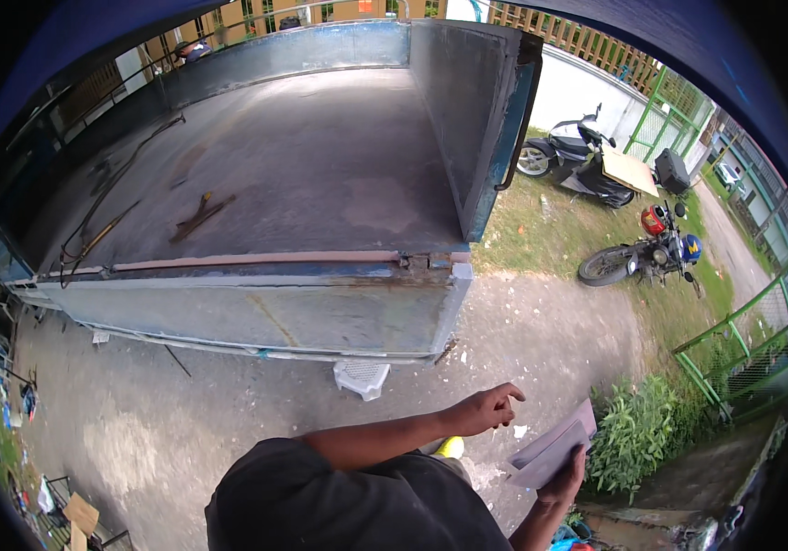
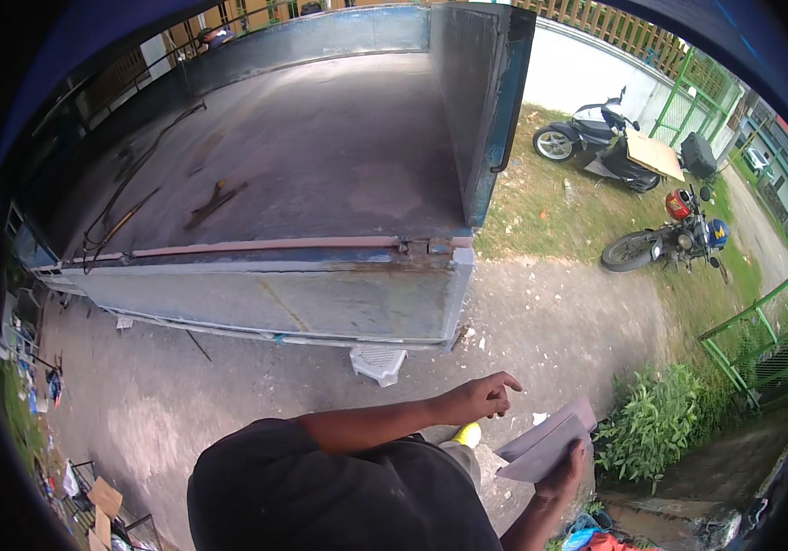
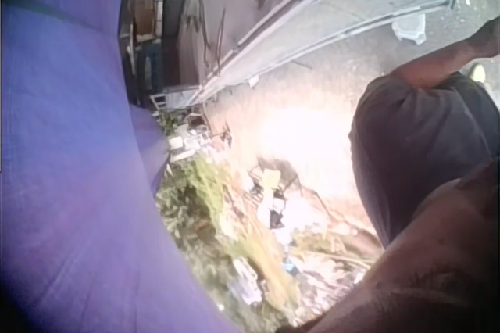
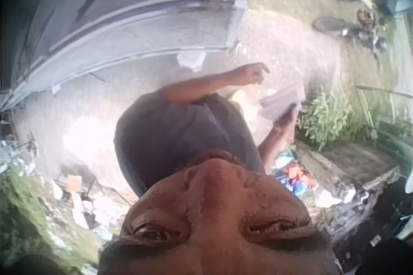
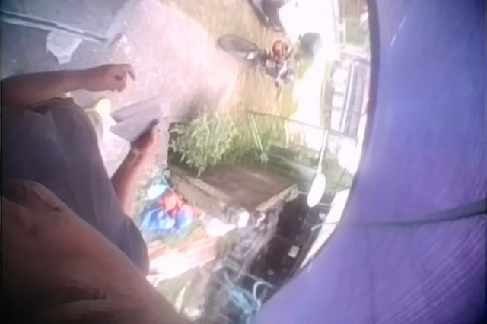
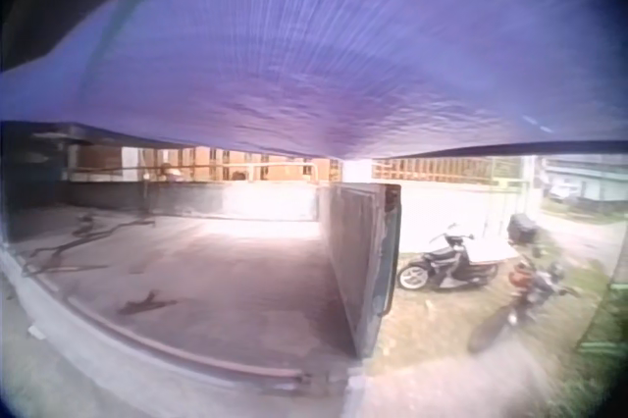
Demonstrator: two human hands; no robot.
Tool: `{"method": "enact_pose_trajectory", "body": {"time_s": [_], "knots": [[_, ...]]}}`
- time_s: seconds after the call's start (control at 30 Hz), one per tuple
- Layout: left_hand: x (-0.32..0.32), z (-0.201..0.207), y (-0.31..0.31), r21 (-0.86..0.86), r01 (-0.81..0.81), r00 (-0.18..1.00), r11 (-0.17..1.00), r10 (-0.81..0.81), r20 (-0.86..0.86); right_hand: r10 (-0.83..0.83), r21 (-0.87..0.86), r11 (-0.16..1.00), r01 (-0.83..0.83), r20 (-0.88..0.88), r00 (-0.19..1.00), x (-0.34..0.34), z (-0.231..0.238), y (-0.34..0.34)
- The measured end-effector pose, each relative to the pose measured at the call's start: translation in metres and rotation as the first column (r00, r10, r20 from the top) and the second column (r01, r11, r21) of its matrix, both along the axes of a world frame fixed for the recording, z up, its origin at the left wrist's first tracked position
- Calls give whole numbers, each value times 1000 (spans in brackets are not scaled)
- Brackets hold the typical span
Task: The person prepares a body filler mixture on a sandpaper sheet using a wooden stick and a putty knife, then applies the filler to a damaged area on a blue truck body.
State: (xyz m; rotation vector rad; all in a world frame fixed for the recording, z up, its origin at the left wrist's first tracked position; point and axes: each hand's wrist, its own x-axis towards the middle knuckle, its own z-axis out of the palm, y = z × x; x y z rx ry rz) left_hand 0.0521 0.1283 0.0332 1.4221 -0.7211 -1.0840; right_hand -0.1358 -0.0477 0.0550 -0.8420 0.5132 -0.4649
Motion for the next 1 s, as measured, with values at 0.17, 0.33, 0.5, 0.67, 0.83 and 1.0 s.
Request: {"method": "enact_pose_trajectory", "body": {"time_s": [0.17,0.33,0.5,0.67,0.83,1.0], "knots": [[0,-9,-37,-361,-267,964,894,250,-95,158,48,987,-155,-57,986,29,-3,44],[10,-12,-50,-394,-329,817,858,468,336,269,30,963,-268,-15,963,46,5,87],[7,-18,-47,-493,-470,490,732,681,544,381,62,924,-378,-33,924,44,4,92],[5,-32,-43,-346,-364,701,865,499,510,386,29,923,-385,-54,921,45,-6,86],[6,-58,-18,-219,-390,864,894,438,249,379,-20,919,-394,-233,896,39,-16,59],[-39,-91,26,-153,271,956,950,-284,-72,-12,50,999,16,-82,997,28,-15,15]]}}
